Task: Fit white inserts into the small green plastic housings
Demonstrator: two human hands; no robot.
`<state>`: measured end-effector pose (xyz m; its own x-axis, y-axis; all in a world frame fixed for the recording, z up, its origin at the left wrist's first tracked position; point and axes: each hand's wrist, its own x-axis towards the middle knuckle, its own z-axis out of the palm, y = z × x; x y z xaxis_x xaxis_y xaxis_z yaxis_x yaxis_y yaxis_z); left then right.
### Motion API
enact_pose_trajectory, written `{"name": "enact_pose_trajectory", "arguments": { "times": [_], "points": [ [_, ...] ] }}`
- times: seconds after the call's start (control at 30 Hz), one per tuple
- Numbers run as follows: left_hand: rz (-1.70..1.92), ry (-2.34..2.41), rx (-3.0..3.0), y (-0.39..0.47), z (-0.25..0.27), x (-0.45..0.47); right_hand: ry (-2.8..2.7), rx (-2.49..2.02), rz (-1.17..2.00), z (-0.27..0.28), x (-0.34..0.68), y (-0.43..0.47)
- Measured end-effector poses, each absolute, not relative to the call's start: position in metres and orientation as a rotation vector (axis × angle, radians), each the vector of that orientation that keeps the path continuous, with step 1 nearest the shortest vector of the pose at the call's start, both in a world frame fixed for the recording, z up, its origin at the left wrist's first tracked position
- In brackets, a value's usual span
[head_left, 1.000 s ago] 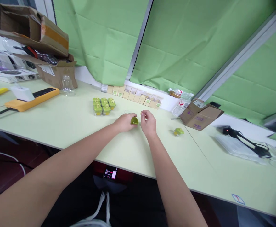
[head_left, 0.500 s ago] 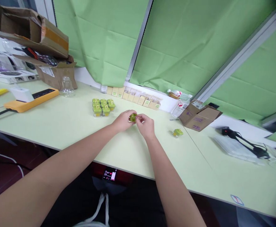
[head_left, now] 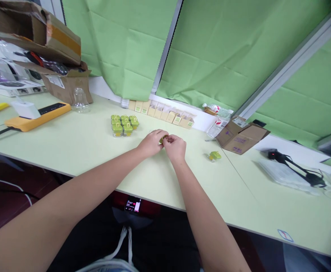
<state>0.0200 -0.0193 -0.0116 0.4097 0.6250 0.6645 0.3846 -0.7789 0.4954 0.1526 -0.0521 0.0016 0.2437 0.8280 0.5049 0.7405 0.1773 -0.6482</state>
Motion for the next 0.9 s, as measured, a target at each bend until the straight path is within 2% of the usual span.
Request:
{"name": "enact_pose_trajectory", "arguments": {
  "times": [0.2, 0.57, 0.9],
  "points": [
    [1.316, 0.874, 2.439, -0.02, -0.013, 0.018, -1.544, -1.486, 0.297, -0.002, 0.158, -0.05],
    [1.293, 0.948, 2.442, -0.019, -0.01, 0.015, -1.725, -1.374, 0.366, 0.004, 0.162, -0.049],
    [1.286, 0.907, 2.433, -0.016, -0.01, 0.014, -1.662, -1.39, 0.421, 0.003, 0.163, -0.05]
  ]
}}
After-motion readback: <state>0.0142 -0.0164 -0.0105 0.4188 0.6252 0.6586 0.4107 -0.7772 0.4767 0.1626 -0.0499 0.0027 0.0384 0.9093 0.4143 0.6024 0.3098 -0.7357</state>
